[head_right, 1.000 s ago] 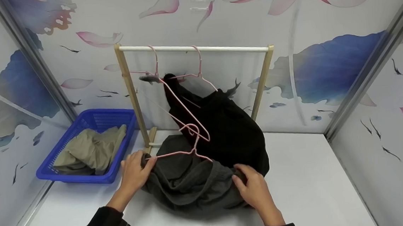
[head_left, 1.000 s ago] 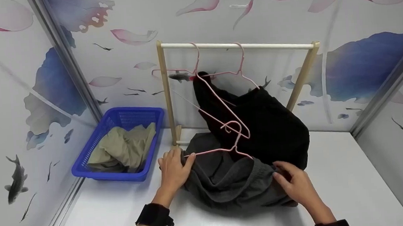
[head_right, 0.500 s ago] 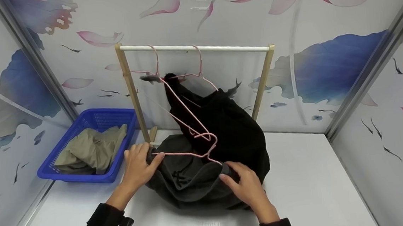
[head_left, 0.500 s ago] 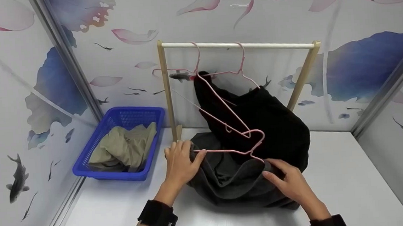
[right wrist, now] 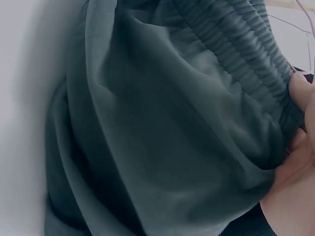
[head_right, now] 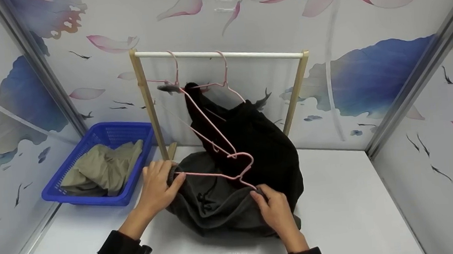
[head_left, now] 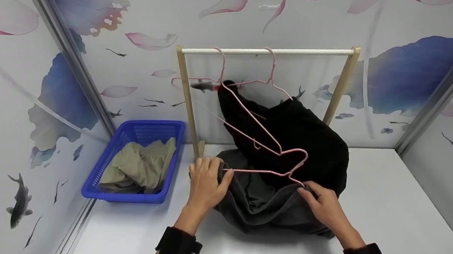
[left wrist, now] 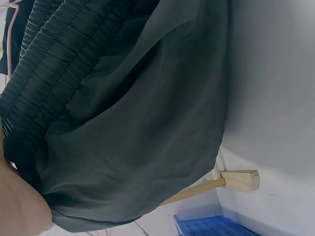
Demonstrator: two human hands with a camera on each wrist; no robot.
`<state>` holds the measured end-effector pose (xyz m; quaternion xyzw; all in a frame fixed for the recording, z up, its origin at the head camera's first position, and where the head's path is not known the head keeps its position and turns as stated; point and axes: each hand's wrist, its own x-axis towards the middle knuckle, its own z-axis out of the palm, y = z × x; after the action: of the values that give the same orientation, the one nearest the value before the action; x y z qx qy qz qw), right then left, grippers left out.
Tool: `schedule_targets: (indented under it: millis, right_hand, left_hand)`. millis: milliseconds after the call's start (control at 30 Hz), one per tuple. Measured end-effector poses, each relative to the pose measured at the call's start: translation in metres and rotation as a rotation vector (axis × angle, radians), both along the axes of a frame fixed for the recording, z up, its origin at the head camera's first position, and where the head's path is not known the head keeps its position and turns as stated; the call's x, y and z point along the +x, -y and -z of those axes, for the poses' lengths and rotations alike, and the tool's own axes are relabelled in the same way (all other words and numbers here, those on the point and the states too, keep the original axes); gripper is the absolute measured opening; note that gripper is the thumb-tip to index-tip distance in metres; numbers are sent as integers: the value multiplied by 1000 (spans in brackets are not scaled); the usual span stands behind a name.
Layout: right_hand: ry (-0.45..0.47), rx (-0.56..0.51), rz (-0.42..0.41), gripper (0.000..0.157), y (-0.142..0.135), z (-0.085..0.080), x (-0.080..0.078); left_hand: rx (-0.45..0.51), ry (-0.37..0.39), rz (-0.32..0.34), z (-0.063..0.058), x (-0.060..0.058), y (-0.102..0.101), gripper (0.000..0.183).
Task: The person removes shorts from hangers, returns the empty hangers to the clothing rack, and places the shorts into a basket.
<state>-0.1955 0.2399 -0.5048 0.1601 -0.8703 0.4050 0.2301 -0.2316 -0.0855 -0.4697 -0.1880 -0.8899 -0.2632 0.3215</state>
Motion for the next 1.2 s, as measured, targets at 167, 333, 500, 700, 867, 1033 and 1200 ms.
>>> schedule_targets:
  millis: [167,333,500,700,867,1033,1200]
  right_hand:
    - [-108,-49,12,3,1,-4,1]
    - [-165,-63,20,4,0,-8,2]
    - [-179,-72,11,8,-1,-10,2]
    - [-190,-68,12,8,-1,-11,2]
    - [-210,-70,1,7,1,-14,2]
    - [-199,-85,2,9,2,-15,4]
    - [-190,-102,13,10,1,-14,5]
  left_hand:
    - [21,31,22,1,0,6,30]
    - [56,59,12,-1,-1,11,29]
    - [124,94,0,-3,-2,15,26]
    - [161,129,41,-5,-3,20,24]
    - [95,150,97,-6,-6,20,30]
    - [107,150,112,-3,-7,20,25]
    - [172,175,114,-2,-8,22,19]
